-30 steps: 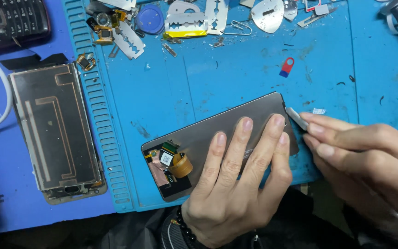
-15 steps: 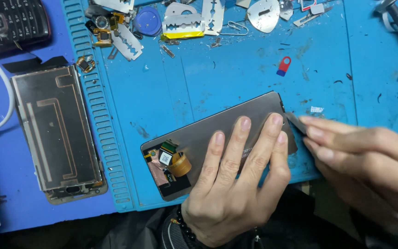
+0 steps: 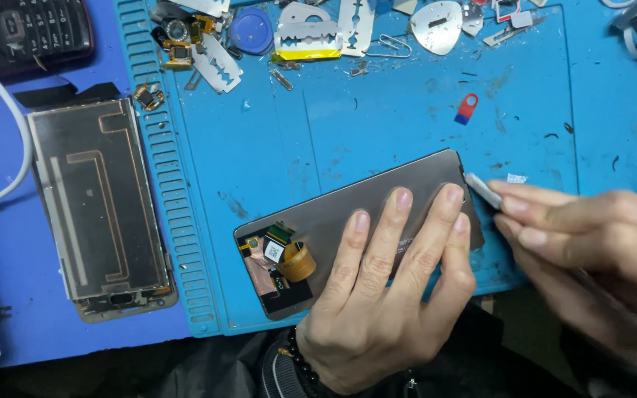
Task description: The person holds a phone back cover on a blue repair mat and pries along its edges with a thin blade, scraping off old adhesive residue. They rotate the cover and continue prying and scraping along different sides, occasionally picking debris away by hand.
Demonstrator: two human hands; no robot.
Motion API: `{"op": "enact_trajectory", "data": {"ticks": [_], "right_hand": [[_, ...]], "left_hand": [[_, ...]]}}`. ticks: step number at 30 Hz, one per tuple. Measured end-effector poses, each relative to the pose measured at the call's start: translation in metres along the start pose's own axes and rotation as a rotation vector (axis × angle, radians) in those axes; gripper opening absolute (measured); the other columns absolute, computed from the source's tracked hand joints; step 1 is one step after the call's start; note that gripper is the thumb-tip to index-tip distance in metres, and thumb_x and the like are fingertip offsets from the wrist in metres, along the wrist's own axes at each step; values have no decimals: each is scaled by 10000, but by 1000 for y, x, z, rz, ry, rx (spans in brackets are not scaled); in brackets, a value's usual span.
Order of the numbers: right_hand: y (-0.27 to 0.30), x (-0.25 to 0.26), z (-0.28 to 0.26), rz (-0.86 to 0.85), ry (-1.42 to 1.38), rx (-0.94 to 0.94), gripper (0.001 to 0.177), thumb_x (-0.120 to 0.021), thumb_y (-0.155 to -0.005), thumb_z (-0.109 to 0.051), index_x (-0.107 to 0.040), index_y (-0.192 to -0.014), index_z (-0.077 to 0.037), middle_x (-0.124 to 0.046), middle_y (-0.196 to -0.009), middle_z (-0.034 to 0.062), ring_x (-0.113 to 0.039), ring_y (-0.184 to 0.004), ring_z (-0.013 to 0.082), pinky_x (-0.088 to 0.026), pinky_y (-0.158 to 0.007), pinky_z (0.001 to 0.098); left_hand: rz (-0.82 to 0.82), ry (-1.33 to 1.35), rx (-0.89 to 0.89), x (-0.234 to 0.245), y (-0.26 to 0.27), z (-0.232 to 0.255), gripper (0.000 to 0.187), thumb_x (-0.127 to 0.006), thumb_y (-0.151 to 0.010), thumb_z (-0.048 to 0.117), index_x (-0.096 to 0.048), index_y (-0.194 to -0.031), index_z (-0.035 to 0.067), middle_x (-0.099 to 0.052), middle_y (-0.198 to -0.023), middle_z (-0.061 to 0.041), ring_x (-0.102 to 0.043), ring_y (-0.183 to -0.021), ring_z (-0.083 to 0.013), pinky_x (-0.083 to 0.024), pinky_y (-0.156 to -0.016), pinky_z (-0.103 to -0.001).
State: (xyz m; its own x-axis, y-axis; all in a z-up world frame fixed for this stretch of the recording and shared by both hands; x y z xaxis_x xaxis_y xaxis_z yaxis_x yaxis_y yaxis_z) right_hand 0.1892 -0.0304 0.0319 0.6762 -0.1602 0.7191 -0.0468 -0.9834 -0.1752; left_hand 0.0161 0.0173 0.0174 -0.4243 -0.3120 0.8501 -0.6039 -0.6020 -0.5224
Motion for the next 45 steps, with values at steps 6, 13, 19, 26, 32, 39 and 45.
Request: {"op": "enact_trajectory", "data": {"ticks": [6,13,19,26,32,39,45], "right_hand": [[11,-3,13,28,-20,-22,246,-755,-850,135,-538,-869,22,-617,-935,138,-768,-1215,368,-669,-1088,425],[29,-5,25,69,-26,-68,257,-754,-880,112,-515,-913,26,-627,-1037,167,-753,-1272,394,-678,-1035,401],[25,-5,14,68,-12,-110,253,-726,-911,145,-511,-872,16,-606,-964,142,-762,-1254,366,-677,-1027,388],[6,-2,13,10,-8,17,245,-735,-878,146,-510,-846,53,-611,-951,171,-762,-1218,397,-664,-1083,448],[7,-6,15,81,-5,-14,289,-766,-906,202,-536,-789,74,-624,-969,213,-749,-1245,432,-657,-971,394],[2,-4,-1,29,30,6,216,-774,-851,161,-577,-830,74,-645,-961,198,-756,-1203,404,-648,-1057,433],[-7,-4,2,15,16,35,250,-751,-878,177,-520,-844,86,-621,-953,206,-759,-1201,414,-663,-1044,441]], "left_hand": [[9,-14,-7,0,0,-3,119,-795,-1091,311,-722,-1149,237,-735,-1360,86,-691,-1273,-161,-486,-1101,-315],[5,1,-1,1,0,-2,109,-766,-1103,309,-720,-1170,237,-740,-1365,93,-686,-1282,-161,-468,-1117,-315],[16,-1,5,0,1,-2,107,-784,-1103,309,-725,-1160,240,-738,-1366,87,-700,-1270,-155,-462,-1123,-316],[14,-12,19,-1,1,-2,122,-774,-1107,329,-713,-1163,240,-741,-1364,102,-680,-1286,-155,-454,-1129,-314],[-6,7,4,1,3,-2,125,-749,-1109,326,-711,-1182,232,-736,-1374,94,-697,-1281,-158,-470,-1114,-316],[-6,10,-3,1,2,-2,135,-754,-1111,330,-704,-1182,227,-730,-1383,83,-701,-1285,-170,-482,-1110,-320],[10,6,-8,0,3,-3,131,-756,-1110,327,-700,-1174,227,-735,-1376,85,-704,-1280,-168,-482,-1108,-317]]}}
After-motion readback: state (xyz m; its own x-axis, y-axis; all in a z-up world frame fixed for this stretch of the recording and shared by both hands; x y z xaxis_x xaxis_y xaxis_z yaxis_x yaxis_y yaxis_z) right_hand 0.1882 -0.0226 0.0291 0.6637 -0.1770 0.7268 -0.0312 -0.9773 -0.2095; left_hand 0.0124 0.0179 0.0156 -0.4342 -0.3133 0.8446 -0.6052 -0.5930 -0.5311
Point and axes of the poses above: each hand's wrist, its own y-axis away from the middle knuckle, its own x-axis out of the back of the hand, z = x × y, the point moved 3 cm from there along -y, towards the middle knuckle
